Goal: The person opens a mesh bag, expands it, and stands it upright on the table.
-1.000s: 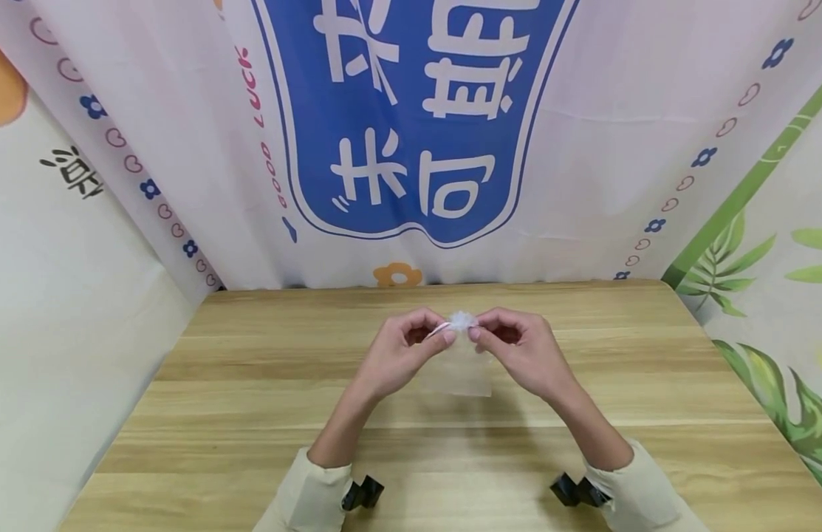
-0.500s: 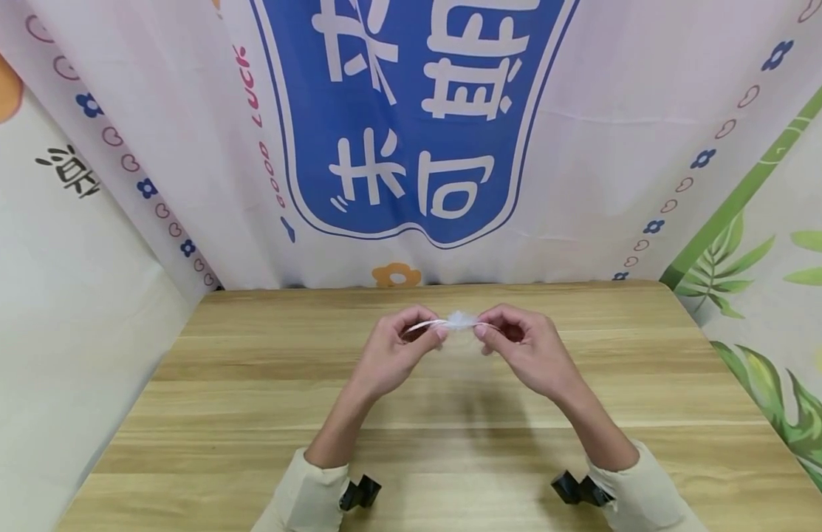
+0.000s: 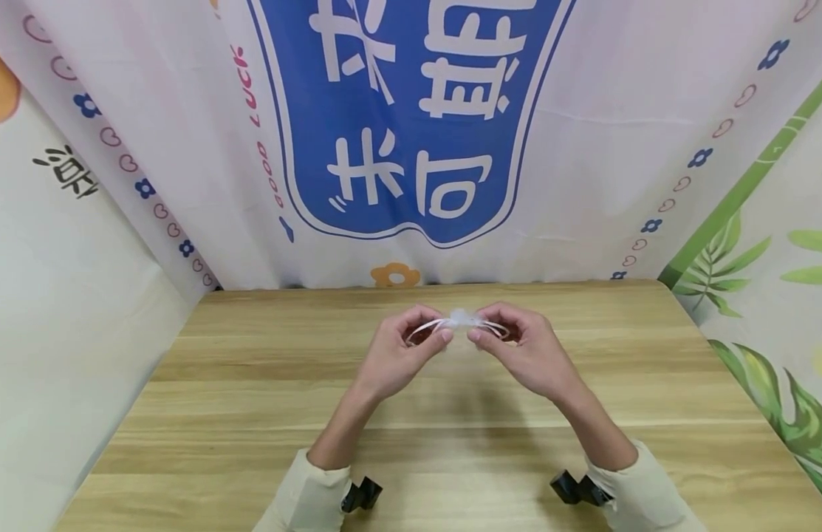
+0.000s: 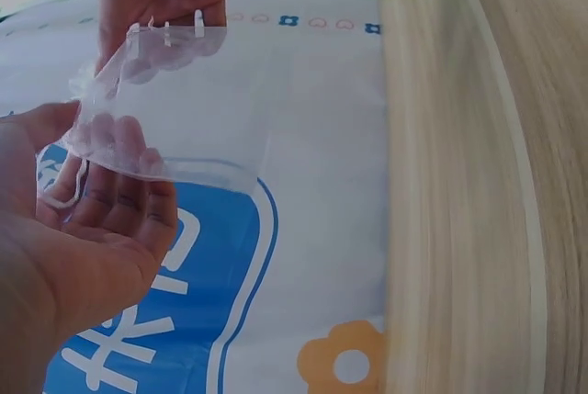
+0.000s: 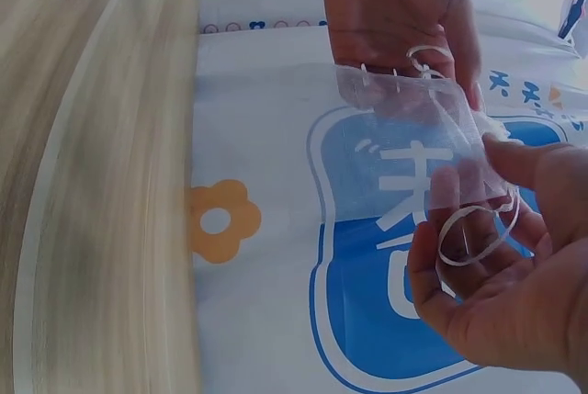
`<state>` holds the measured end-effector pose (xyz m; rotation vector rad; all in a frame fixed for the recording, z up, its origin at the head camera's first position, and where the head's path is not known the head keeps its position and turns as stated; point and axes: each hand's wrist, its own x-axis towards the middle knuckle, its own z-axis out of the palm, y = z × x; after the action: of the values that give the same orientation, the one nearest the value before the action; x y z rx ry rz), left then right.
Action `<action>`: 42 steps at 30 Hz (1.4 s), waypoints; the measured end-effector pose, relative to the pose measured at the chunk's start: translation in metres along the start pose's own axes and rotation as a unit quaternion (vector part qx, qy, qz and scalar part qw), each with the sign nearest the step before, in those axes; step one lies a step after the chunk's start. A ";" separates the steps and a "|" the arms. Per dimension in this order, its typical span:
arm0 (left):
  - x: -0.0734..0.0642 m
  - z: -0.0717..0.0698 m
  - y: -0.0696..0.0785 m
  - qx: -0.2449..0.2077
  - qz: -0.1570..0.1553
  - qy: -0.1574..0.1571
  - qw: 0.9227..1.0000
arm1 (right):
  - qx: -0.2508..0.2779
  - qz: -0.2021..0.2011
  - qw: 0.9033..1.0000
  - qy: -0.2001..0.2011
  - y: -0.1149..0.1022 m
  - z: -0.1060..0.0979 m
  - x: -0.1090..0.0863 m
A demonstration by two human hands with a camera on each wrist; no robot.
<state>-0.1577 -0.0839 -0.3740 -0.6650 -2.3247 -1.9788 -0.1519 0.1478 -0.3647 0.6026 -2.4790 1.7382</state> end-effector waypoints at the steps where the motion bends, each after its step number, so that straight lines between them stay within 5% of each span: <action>1: 0.000 0.001 0.000 0.001 -0.001 -0.005 1.000 | 0.000 -0.002 1.000 -0.001 0.001 0.001 0.000; 13: -0.001 0.005 0.003 0.032 0.006 -0.007 0.999 | 0.001 -0.001 1.000 0.011 0.000 0.004 0.000; 31: -0.001 0.003 0.001 0.014 0.037 0.029 0.999 | -0.001 0.001 0.999 0.054 -0.003 0.002 -0.001; 42: -0.001 -0.001 0.001 0.039 0.007 0.025 0.999 | -0.001 0.006 0.999 0.042 -0.003 0.004 -0.001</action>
<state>-0.1566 -0.0855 -0.3728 -0.6180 -2.3469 -1.8648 -0.1493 0.1440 -0.3637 0.5038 -2.4333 1.7276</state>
